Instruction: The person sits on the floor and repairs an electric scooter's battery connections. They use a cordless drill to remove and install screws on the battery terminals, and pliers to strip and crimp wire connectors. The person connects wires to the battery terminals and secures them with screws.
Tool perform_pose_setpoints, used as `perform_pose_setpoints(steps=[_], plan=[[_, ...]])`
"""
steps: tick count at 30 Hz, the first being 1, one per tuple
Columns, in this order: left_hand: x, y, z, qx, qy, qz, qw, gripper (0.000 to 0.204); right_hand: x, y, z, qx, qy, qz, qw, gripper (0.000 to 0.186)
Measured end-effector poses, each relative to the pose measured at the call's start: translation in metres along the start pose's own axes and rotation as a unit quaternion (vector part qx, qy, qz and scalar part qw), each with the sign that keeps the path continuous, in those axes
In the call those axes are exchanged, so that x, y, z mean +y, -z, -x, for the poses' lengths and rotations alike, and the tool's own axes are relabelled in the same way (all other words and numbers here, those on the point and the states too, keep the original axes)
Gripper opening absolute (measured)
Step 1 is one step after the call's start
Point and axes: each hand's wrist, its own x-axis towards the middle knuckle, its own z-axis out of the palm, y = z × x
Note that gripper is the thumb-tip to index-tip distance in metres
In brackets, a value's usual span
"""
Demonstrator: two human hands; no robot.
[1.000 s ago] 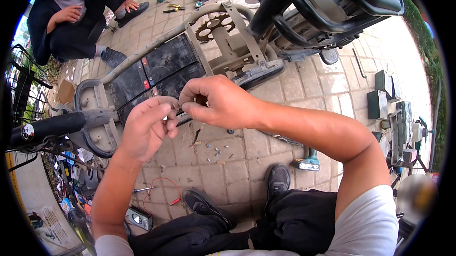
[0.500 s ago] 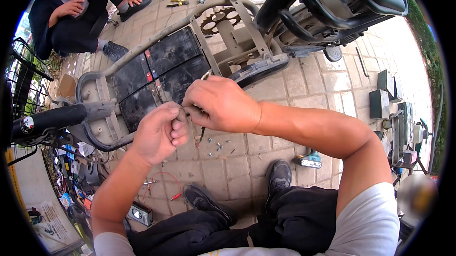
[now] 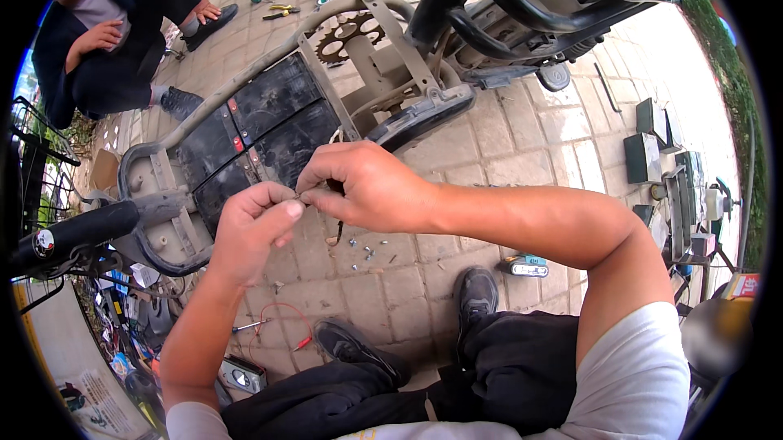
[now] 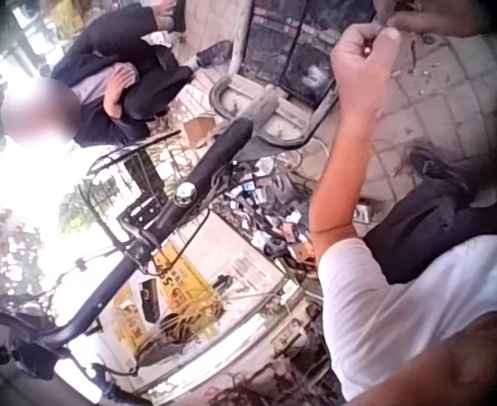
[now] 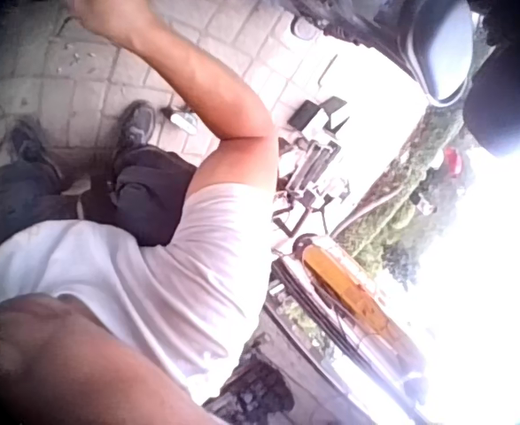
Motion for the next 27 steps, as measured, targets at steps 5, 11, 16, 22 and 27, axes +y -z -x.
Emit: perform_pose_setpoints(steps=[5,11,16,22,27], plan=[[0.002,0.001,0.004,0.037,-0.073,-0.132,0.988,0.012,-0.003,-0.001,0.0,-0.017,0.021,0.02,0.999,0.011],[-0.013,0.007,0.0,-0.032,0.008,0.142,0.989,0.011,0.002,0.007,0.001,-0.012,0.008,-0.087,0.996,0.016],[-0.029,0.017,0.012,0.022,-0.003,0.271,0.962,0.012,-0.011,0.071,0.007,-0.29,-0.176,0.02,0.94,0.028],[-0.017,0.003,-0.017,-0.076,0.027,0.299,0.951,0.015,0.116,0.054,0.204,-0.42,-0.314,0.46,0.717,0.04],[-0.016,0.003,-0.012,-0.1,0.061,0.339,0.933,0.015,0.171,0.035,0.27,-0.346,-0.22,0.522,0.748,0.021]])
